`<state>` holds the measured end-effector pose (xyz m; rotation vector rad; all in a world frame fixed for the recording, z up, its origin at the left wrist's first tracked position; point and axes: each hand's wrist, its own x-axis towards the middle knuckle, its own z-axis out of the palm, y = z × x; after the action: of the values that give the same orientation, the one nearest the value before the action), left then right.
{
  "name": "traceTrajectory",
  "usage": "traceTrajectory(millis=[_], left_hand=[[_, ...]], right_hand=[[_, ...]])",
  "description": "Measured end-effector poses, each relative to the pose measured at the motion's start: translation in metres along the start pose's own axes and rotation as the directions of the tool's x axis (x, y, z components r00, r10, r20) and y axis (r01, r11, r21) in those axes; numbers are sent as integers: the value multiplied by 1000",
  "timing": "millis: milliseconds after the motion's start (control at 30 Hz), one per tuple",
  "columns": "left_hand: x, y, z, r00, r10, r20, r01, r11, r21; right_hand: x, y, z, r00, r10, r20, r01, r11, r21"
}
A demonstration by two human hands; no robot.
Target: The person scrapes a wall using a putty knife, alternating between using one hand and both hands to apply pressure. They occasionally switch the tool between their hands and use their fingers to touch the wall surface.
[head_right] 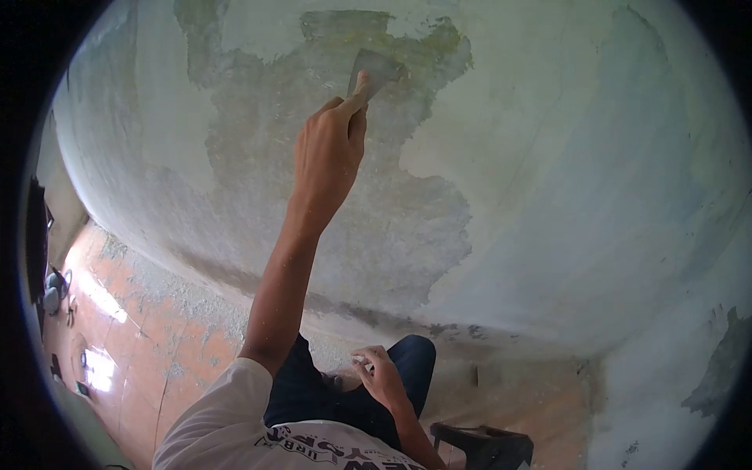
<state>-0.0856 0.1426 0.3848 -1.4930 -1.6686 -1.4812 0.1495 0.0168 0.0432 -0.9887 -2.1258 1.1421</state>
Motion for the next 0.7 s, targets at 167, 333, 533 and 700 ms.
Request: traceTrajectory(millis=[167,333,533,700], left_hand=[[-7,-12,-1,999,44,15,-39,969,-243],[21,-1,-16,996,78,30,-68,967,-245],[20,-1,-10,997,70,35,-60,967,-247],[30,8,-18,998,51,37,-38,956,-291]], right_hand=[[-10,10,-3,998,59,-4,-59,998,29],[-9,17,-9,997,72,19,-72,997,-1],[1,13,-12,999,30,-35,-30,999,-11],[4,6,-9,1000,24,-10,-24,1000,-9]])
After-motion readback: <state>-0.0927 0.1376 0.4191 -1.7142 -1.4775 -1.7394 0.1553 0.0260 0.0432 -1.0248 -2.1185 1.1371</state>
